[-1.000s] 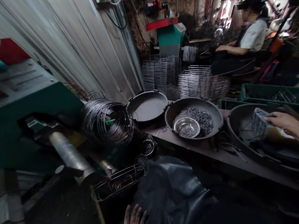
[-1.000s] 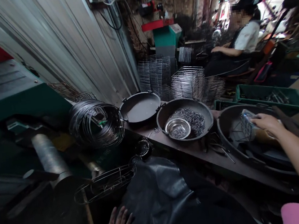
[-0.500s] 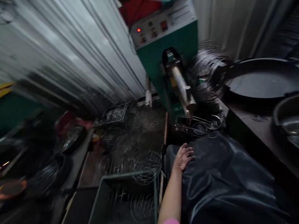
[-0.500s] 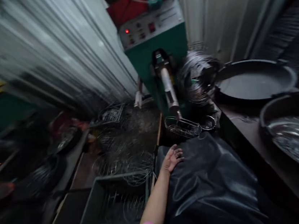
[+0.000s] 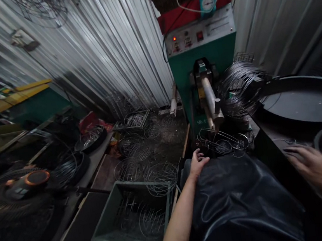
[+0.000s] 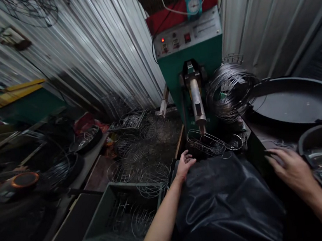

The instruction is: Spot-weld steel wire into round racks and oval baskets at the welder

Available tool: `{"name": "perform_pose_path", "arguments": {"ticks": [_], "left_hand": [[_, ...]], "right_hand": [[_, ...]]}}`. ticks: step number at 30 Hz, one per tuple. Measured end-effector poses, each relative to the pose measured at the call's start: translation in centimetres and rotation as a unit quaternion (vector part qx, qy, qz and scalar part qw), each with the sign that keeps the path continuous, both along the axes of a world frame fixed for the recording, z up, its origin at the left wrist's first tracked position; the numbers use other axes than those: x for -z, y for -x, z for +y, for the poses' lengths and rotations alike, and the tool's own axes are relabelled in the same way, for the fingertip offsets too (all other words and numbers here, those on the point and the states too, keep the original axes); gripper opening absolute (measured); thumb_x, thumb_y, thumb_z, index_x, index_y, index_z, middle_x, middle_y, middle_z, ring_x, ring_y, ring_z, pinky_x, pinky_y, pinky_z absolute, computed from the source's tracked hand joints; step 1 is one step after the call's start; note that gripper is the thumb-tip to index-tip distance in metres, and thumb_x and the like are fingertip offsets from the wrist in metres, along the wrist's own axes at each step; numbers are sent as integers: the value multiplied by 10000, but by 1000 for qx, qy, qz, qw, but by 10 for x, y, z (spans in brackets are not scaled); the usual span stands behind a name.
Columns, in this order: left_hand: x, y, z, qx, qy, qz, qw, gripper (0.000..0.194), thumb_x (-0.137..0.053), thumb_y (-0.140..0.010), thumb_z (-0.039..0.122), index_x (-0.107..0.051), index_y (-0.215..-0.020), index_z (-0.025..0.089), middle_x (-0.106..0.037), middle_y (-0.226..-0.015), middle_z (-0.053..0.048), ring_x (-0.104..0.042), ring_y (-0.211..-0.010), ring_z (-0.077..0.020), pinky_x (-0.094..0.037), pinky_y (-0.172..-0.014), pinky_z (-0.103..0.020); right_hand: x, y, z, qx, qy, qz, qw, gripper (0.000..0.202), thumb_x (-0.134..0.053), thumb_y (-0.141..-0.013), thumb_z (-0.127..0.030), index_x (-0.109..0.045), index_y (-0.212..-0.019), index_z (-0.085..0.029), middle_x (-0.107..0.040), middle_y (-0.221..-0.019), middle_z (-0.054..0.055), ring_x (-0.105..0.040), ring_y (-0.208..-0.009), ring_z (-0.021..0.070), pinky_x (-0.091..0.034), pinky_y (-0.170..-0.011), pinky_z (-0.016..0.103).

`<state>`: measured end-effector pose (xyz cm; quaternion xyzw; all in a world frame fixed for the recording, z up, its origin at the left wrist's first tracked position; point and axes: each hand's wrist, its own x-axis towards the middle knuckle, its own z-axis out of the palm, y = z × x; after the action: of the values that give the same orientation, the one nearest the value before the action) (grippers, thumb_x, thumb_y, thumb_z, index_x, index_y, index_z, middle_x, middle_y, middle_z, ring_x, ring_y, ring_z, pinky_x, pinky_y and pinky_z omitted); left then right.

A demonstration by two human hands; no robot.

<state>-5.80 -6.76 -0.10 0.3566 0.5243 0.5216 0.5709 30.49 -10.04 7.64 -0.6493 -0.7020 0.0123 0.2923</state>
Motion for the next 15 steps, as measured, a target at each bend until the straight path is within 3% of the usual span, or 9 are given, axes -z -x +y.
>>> {"name": "perform_pose_path", "arguments": {"ticks": [3, 6, 9, 11, 13, 15], "left_hand": [[-14, -2, 11, 14, -54, 132, 990, 756, -811, -501, 224, -495, -1187, 186, -546, -1067, -82, -529, -943, -180, -420, -880, -338], [-11, -12, 17, 79, -4, 119, 990, 723, -819, -481, 216, -530, -1142, 164, -566, -1013, -77, -538, -933, -186, -411, -898, -350], [8, -36, 18, 102, 165, -56, 979, 672, -771, -565, 349, -508, -1145, 133, -579, -1005, -109, -568, -916, -204, -451, -845, -380], [23, -58, 19, 65, 276, -217, 934, 702, -642, -663, 521, -460, -1176, 78, -573, -1027, -167, -585, -926, -240, -486, -781, -404], [34, -82, 21, 28, 308, -329, 892, 791, -533, -694, 626, -412, -1206, 36, -562, -1056, -221, -587, -962, -291, -505, -729, -429], [40, -104, 24, 16, 297, -396, 869, 832, -469, -704, 671, -393, -1214, 18, -558, -1064, -253, -582, -986, -334, -509, -708, -462]], "right_hand": [[-5, 32, 29, -60, 21, 65, 996, 400, -413, -761, -520, -607, -913, -205, -643, -963, 131, -600, -885, 270, -463, -804, 389], [-8, 65, 58, -75, 48, 127, 988, 388, -444, -750, -514, -618, -898, -200, -662, -935, 123, -609, -858, 261, -470, -790, 379], [-13, 91, 74, -113, 56, 169, 978, 356, -469, -753, -500, -633, -897, -219, -667, -931, 87, -613, -854, 248, -478, -791, 380], [-17, 102, 78, -131, 52, 181, 973, 341, -483, -753, -488, -637, -906, -225, -664, -946, 75, -611, -876, 248, -475, -811, 391], [-21, 108, 79, -134, 52, 190, 971, 336, -496, -751, -476, -638, -922, -224, -661, -965, 74, -609, -894, 248, -470, -830, 396], [-22, 107, 74, -127, 63, 205, 969, 344, -505, -748, -473, -637, -941, -220, -661, -976, 77, -611, -889, 246, -478, -817, 390]]}}
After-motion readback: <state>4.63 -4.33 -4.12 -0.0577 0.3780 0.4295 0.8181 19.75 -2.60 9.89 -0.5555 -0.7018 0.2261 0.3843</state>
